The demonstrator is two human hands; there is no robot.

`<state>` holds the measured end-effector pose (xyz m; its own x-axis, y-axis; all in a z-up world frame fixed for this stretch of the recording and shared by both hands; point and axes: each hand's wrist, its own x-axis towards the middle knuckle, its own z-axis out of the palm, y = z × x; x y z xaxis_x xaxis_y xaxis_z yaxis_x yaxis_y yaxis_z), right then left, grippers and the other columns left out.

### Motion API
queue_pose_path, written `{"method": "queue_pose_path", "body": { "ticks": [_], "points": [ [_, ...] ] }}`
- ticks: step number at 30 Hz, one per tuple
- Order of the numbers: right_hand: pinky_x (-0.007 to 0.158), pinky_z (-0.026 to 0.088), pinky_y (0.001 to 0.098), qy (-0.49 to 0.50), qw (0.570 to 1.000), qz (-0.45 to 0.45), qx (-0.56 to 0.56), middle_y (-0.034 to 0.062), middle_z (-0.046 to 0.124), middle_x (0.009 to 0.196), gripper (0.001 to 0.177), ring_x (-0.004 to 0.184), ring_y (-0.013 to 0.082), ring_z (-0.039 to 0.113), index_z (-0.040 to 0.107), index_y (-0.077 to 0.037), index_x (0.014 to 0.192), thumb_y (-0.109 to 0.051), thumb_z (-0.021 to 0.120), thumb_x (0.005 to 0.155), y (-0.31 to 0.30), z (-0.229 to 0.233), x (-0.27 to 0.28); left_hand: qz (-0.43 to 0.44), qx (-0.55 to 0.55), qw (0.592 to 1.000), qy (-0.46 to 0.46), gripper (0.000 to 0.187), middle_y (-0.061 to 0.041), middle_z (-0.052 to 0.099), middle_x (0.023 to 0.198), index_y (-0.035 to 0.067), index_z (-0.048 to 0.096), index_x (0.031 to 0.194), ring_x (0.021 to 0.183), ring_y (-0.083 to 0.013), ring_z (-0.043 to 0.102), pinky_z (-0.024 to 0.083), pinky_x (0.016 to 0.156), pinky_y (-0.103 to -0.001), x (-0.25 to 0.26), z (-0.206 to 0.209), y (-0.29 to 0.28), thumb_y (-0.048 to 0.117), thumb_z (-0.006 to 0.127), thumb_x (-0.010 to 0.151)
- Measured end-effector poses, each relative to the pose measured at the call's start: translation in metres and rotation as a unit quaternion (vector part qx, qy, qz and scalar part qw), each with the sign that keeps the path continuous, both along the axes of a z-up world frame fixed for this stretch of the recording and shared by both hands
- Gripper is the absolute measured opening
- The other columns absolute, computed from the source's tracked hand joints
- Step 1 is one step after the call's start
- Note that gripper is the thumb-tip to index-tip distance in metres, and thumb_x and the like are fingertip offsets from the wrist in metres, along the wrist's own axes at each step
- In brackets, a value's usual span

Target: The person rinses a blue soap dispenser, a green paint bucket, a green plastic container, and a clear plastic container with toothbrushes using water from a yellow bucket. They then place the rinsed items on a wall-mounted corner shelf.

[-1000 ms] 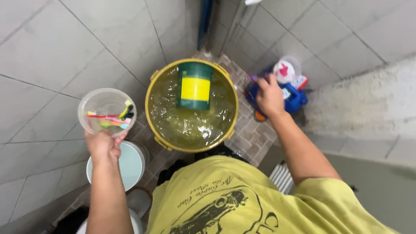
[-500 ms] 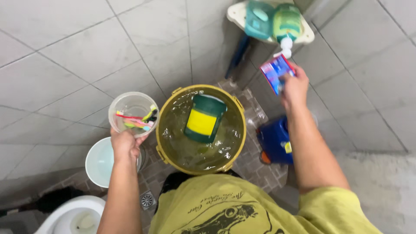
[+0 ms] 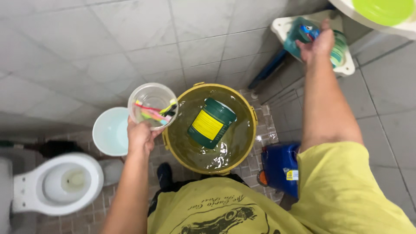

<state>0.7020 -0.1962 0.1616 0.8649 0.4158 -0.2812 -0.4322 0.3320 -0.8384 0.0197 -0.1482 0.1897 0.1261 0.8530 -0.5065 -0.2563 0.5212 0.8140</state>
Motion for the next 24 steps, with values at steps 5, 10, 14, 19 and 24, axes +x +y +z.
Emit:
{"method": "queue_pose_path", "body": {
  "ticks": [5, 10, 14, 19, 24],
  "points": [
    [0.070, 0.070, 0.0470, -0.126, 0.979, -0.004, -0.159, 0.0125, 0.062, 0.137, 0.085, 0.099, 0.0269, 0.074, 0.021, -0.024, 0.159, -0.025, 0.080, 0.097, -0.016, 0.037, -0.096, 0.010, 0.078, 0.992, -0.096, 0.023, -0.016, 0.068, 0.108, 0.003, 0.056, 0.138, 0.095, -0.0315, 0.074, 0.072, 0.075, -0.052, 0.003, -0.003, -0.016, 0.002, 0.054, 0.115],
    [0.060, 0.045, 0.0332, -0.278, 0.929, 0.244, -0.016, 0.0085, 0.061, 0.074, 0.031, 0.063, 0.0187, 0.055, 0.060, -0.005, 0.082, -0.014, 0.070, 0.110, -0.016, 0.037, -0.295, 0.037, 0.085, 0.993, -0.072, 0.055, -0.012, 0.070, 0.110, 0.011, 0.058, 0.141, 0.095, -0.0287, 0.079, 0.074, 0.071, -0.048, -0.004, -0.009, -0.010, -0.012, 0.050, 0.092],
    [0.076, 0.050, 0.0352, -0.496, 0.750, 0.435, -0.056, 0.0081, 0.060, 0.093, 0.019, 0.092, 0.0208, 0.060, 0.057, -0.003, 0.089, 0.014, 0.065, 0.088, 0.017, 0.023, -0.414, 0.065, 0.081, 0.993, -0.048, 0.077, -0.012, 0.070, 0.123, 0.017, 0.048, 0.159, 0.101, -0.0299, 0.080, 0.073, 0.069, -0.045, 0.004, -0.015, -0.006, -0.015, 0.050, 0.089],
    [0.103, 0.052, 0.0451, -0.606, 0.577, 0.527, -0.154, 0.0241, 0.070, 0.135, 0.042, 0.125, 0.0370, 0.066, 0.068, -0.002, 0.140, -0.017, 0.082, 0.103, 0.106, 0.011, -0.517, 0.064, 0.199, 0.978, 0.000, 0.083, -0.015, 0.068, 0.147, 0.022, 0.041, 0.174, 0.117, -0.0253, 0.076, 0.069, 0.085, -0.040, -0.002, -0.021, 0.001, -0.015, 0.048, 0.100],
    [0.104, 0.057, 0.0420, -0.353, 0.598, 0.668, -0.267, 0.0194, 0.079, 0.134, 0.046, 0.121, 0.0325, 0.075, 0.072, -0.009, 0.141, -0.024, 0.061, 0.099, 0.145, -0.006, -0.574, 0.022, 0.053, 0.998, 0.014, 0.085, -0.025, 0.068, 0.137, 0.031, 0.034, 0.174, 0.085, -0.0281, 0.071, 0.062, 0.060, -0.038, -0.023, -0.028, 0.020, -0.010, 0.045, 0.100]
  ]
}}
